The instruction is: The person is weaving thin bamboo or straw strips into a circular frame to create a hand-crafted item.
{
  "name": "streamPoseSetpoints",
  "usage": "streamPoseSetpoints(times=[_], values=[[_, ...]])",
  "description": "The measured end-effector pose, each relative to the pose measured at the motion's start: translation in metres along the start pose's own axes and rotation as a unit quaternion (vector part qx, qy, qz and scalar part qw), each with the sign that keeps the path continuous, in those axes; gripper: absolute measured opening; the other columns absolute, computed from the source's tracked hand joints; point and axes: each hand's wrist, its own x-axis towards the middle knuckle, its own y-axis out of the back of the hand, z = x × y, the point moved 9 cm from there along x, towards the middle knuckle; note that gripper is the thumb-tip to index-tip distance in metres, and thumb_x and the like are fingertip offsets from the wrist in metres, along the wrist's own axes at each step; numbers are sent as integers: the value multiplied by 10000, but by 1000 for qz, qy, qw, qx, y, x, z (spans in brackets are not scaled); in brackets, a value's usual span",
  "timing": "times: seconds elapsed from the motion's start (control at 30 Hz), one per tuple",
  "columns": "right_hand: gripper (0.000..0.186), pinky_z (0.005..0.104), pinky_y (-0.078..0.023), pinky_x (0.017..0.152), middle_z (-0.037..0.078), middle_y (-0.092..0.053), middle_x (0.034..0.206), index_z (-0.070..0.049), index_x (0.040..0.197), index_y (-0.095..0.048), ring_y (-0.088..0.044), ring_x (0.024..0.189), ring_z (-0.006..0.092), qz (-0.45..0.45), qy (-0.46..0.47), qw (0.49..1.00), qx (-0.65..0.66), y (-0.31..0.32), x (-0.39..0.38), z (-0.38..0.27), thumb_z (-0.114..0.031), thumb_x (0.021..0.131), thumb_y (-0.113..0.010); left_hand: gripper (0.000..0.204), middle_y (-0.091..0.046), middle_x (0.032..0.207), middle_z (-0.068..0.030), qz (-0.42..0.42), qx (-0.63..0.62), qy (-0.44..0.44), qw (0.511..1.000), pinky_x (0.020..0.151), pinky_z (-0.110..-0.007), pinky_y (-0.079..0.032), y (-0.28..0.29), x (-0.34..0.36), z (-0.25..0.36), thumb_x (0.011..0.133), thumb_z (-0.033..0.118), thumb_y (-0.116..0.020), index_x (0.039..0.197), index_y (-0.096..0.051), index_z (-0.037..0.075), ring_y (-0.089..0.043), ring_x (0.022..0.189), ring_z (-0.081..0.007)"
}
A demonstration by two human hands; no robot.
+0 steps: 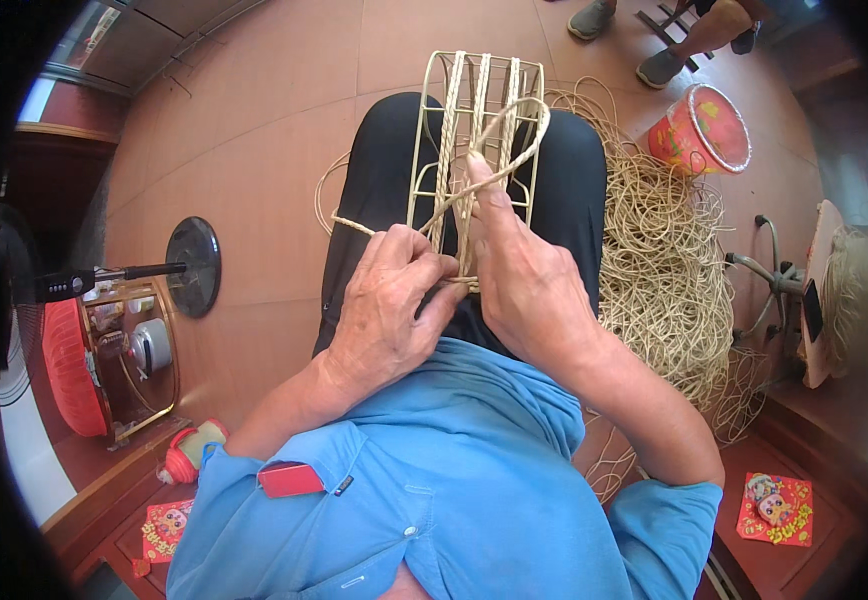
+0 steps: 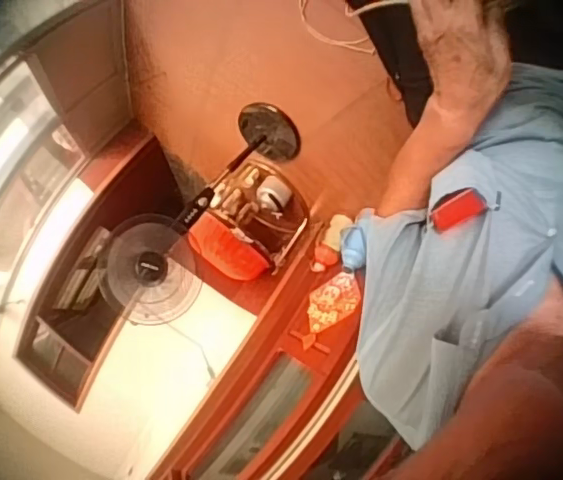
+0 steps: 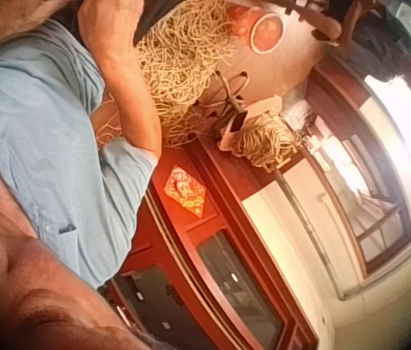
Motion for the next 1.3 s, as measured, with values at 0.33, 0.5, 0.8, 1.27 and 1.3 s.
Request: streamPoseSetpoints(times=[0.33, 0.5, 0.8, 1.27, 1.3], values=[[842, 476, -582, 695, 205, -727, 863, 11, 1738, -263, -742, 735, 370, 8, -46, 998, 48, 2, 0, -1, 27, 999, -667, 233, -598, 1066, -136, -18, 33, -16, 999, 889, -464, -519, 0, 0, -2, 868, 99, -875, 1057, -770, 11, -602, 1009, -343], [504, 212, -459, 599, 16, -678, 946, 8, 1497, -508, -563, 695, 26, 44, -212, 857, 468, -9, -35, 57, 5, 1035, -709, 264, -614, 1088, -116, -18, 64, -43, 997, 903, -459, -520, 3, 0, 4, 855, 109, -892, 1076, -770, 34, -613, 1016, -328], [235, 208, -495, 612, 45, -698, 999, -109, 1163, -529, -622, 737, 59, 161, -219, 809, 521, 13, -65, 111, -26, 1058, -723, 347, -755, 1128, -19, 11, 126, -218, 968, 944, -399, -533, -20, -5, 27, 901, 93, -811, 1244, -771, 127, -702, 1006, -219], [158, 242, -559, 723, 1, -710, 1011, -41, 1136, -702, -644, 799, 49, 185, -103, 943, 255, 31, -2, 63, -70, 1013, -797, 294, -649, 1046, -62, -61, 175, -172, 967, 927, -455, -481, -34, 7, 31, 912, 114, -815, 1202, -765, 107, -629, 1020, -290], [180, 244, -559, 718, 11, -715, 1019, -33, 1158, -702, -649, 797, 51, 221, -124, 940, 230, 37, -10, 64, -65, 1010, -798, 255, -635, 1038, -73, -81, 185, -156, 967, 928, -464, -475, -36, 10, 31, 921, 114, -803, 1172, -759, 99, -617, 1019, -301]])
